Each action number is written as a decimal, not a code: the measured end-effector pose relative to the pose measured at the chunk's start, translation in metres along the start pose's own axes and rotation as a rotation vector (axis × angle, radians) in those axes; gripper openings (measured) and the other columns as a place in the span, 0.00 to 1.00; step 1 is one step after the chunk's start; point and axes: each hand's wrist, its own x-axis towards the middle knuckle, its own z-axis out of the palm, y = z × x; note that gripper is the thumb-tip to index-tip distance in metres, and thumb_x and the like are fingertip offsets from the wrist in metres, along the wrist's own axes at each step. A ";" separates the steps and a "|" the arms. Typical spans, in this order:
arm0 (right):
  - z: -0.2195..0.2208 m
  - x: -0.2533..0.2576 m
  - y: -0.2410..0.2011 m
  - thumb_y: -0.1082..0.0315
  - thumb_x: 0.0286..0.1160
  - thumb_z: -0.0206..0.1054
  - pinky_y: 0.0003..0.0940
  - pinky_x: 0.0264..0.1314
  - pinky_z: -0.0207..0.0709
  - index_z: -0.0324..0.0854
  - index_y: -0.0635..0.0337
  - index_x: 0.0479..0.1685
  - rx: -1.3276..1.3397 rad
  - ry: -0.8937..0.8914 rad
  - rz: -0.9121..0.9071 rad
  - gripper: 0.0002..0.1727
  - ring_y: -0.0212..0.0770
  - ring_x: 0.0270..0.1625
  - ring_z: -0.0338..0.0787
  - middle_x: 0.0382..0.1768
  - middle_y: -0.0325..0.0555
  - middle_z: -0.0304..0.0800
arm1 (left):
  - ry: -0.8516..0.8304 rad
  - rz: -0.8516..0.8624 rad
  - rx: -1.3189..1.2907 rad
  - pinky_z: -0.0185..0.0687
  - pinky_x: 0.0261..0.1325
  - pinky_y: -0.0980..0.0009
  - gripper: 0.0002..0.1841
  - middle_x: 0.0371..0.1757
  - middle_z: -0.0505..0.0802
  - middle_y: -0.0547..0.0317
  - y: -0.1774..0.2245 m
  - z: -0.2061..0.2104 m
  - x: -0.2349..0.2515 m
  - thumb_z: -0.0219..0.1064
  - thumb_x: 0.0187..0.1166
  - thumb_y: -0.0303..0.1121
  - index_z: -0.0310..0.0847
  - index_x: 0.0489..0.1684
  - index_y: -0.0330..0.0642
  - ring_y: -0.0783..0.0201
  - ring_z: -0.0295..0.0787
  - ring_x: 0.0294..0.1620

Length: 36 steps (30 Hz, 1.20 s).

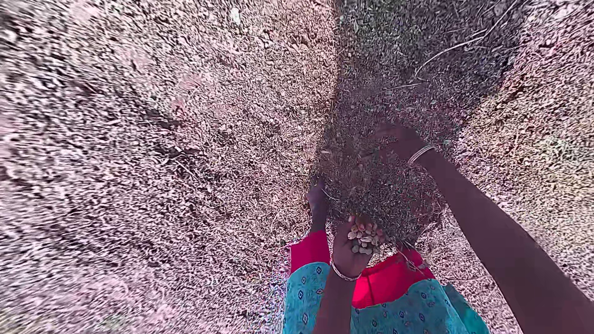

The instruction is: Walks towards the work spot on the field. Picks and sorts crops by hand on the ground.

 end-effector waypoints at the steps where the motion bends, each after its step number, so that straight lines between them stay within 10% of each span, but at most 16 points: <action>1: -0.017 0.002 0.022 0.92 0.70 0.51 0.57 0.85 0.66 0.81 0.67 0.73 0.022 0.172 0.139 0.31 0.60 0.82 0.77 0.79 0.63 0.78 | -0.025 0.005 -0.026 0.90 0.54 0.67 0.16 0.38 0.96 0.63 0.000 -0.001 -0.001 0.65 0.81 0.45 0.94 0.32 0.47 0.66 0.95 0.44; 6: -0.083 0.079 0.059 0.69 0.82 0.62 0.61 0.85 0.64 0.37 0.60 0.97 0.084 0.603 0.696 0.46 0.65 0.87 0.67 0.88 0.70 0.59 | -0.033 -0.013 -0.027 0.90 0.55 0.67 0.17 0.39 0.96 0.63 -0.003 -0.005 -0.004 0.63 0.83 0.46 0.94 0.32 0.47 0.65 0.95 0.46; 9: -0.076 0.139 -0.002 0.72 0.80 0.62 0.61 0.87 0.60 0.49 0.62 0.94 -0.043 0.500 0.494 0.41 0.64 0.89 0.64 0.88 0.70 0.59 | -0.012 -0.042 0.002 0.90 0.56 0.66 0.17 0.38 0.96 0.64 0.001 -0.006 -0.009 0.62 0.83 0.46 0.94 0.32 0.49 0.65 0.95 0.47; 12: -0.033 0.161 -0.072 0.82 0.70 0.64 0.79 0.80 0.57 0.66 0.45 0.90 -0.311 0.141 0.149 0.42 0.75 0.86 0.64 0.86 0.67 0.65 | -0.001 -0.063 0.029 0.90 0.55 0.66 0.17 0.38 0.96 0.64 0.000 -0.007 -0.011 0.63 0.83 0.46 0.94 0.32 0.49 0.65 0.95 0.46; 16: 0.045 0.118 -0.115 0.81 0.80 0.59 0.63 0.82 0.66 0.83 0.52 0.75 -0.373 -0.395 -0.229 0.26 0.63 0.79 0.79 0.75 0.58 0.83 | -0.023 -0.074 0.035 0.90 0.55 0.67 0.17 0.39 0.96 0.64 -0.002 0.001 -0.003 0.64 0.82 0.47 0.94 0.33 0.49 0.65 0.95 0.46; 21: 0.030 0.059 -0.041 0.92 0.69 0.55 0.57 0.82 0.71 0.88 0.64 0.63 -0.054 0.052 -0.161 0.27 0.58 0.77 0.83 0.72 0.58 0.86 | -0.014 -0.050 0.007 0.91 0.54 0.67 0.17 0.38 0.96 0.63 0.003 0.007 -0.002 0.63 0.83 0.46 0.94 0.34 0.49 0.66 0.95 0.45; 26: -0.080 0.083 0.034 0.75 0.76 0.67 0.56 0.87 0.63 0.69 0.61 0.85 -0.161 0.621 0.390 0.33 0.61 0.85 0.73 0.82 0.66 0.72 | -0.003 -0.065 -0.017 0.90 0.56 0.67 0.17 0.38 0.96 0.64 -0.005 -0.002 -0.004 0.64 0.82 0.47 0.94 0.32 0.49 0.66 0.95 0.45; 30: -0.109 0.113 0.046 0.79 0.68 0.70 0.68 0.85 0.61 0.47 0.60 0.96 -0.309 0.364 0.365 0.51 0.72 0.89 0.62 0.90 0.72 0.54 | 0.007 -0.087 0.000 0.90 0.55 0.67 0.17 0.38 0.96 0.64 -0.006 -0.005 -0.006 0.64 0.82 0.47 0.95 0.33 0.48 0.66 0.95 0.44; 33: -0.100 0.094 0.018 0.85 0.75 0.60 0.71 0.82 0.60 0.70 0.58 0.86 -0.393 -0.016 0.154 0.35 0.74 0.82 0.72 0.80 0.71 0.74 | 0.003 -0.080 0.027 0.90 0.55 0.68 0.17 0.39 0.97 0.64 -0.003 -0.001 -0.004 0.63 0.83 0.47 0.95 0.34 0.48 0.67 0.95 0.44; 36: -0.082 0.069 0.012 0.89 0.72 0.54 0.65 0.84 0.63 0.80 0.50 0.80 -0.304 0.022 0.090 0.36 0.66 0.82 0.76 0.78 0.64 0.78 | 0.028 -0.059 0.066 0.91 0.53 0.68 0.17 0.38 0.96 0.65 -0.004 0.004 -0.001 0.62 0.83 0.46 0.94 0.31 0.50 0.67 0.95 0.45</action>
